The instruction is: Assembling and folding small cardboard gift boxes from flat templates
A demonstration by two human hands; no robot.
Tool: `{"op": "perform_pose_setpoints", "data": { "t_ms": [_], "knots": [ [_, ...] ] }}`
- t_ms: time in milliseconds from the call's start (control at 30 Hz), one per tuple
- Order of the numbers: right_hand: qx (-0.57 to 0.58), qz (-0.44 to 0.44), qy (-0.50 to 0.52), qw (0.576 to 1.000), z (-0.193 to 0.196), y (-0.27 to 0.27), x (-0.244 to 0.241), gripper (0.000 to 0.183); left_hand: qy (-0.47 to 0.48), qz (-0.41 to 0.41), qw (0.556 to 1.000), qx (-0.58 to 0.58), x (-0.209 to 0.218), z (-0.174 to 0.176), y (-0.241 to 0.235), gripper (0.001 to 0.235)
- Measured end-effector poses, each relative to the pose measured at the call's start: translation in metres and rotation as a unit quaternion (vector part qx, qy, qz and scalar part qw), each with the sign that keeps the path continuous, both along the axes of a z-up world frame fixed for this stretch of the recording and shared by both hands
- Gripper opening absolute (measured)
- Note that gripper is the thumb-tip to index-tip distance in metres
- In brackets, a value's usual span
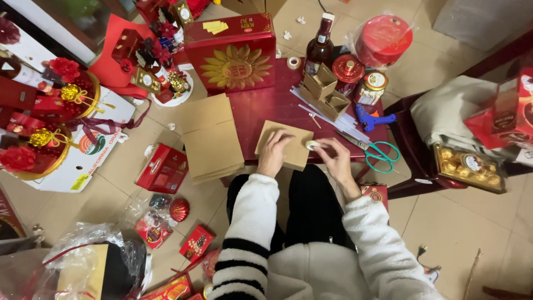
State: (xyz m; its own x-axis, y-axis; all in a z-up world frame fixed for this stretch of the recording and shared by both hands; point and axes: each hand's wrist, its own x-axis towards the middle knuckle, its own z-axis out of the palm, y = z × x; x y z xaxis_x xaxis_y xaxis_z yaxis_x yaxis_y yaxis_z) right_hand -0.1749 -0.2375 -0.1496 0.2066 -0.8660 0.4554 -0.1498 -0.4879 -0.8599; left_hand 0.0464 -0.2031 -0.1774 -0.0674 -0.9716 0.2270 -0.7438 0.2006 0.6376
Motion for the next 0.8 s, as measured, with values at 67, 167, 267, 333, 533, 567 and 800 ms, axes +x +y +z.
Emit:
{"op": "perform_pose_setpoints", "data": {
  "t_ms": [67, 167, 267, 333, 533, 567, 800],
  "knots": [
    [-0.005, 0.003, 0.007, 1.0, -0.001, -0.002, -0.003, 0.025, -0.007, 0.023, 1.0, 0.012, -0.002, 0.0, -0.002, 0.071],
    [-0.043, 0.017, 0.044, 0.998, 0.008, -0.002, -0.009, 0.019, 0.022, 0.067, 0.996, -0.057, -0.015, 0.047, 0.013, 0.032],
    [-0.048, 0.018, 0.055, 0.997, 0.011, 0.0, -0.015, 0.02, 0.017, 0.098, 0.99, -0.102, -0.022, 0.044, 0.009, 0.018],
    [-0.043, 0.017, 0.053, 0.997, 0.008, 0.001, -0.018, 0.02, 0.016, 0.106, 0.988, -0.111, -0.025, 0.046, 0.01, 0.015],
    [-0.036, 0.014, 0.049, 0.998, -0.005, 0.003, -0.019, 0.019, -0.001, 0.125, 0.982, -0.14, -0.029, 0.04, 0.006, 0.009],
    [-0.035, 0.017, 0.044, 0.998, -0.009, 0.002, -0.019, 0.018, -0.002, 0.134, 0.979, -0.154, -0.03, 0.037, 0.005, 0.011],
    [-0.042, 0.011, 0.059, 0.997, -0.008, 0.009, -0.022, 0.02, 0.005, 0.149, 0.979, -0.14, -0.039, 0.05, 0.008, 0.027]
  ]
}}
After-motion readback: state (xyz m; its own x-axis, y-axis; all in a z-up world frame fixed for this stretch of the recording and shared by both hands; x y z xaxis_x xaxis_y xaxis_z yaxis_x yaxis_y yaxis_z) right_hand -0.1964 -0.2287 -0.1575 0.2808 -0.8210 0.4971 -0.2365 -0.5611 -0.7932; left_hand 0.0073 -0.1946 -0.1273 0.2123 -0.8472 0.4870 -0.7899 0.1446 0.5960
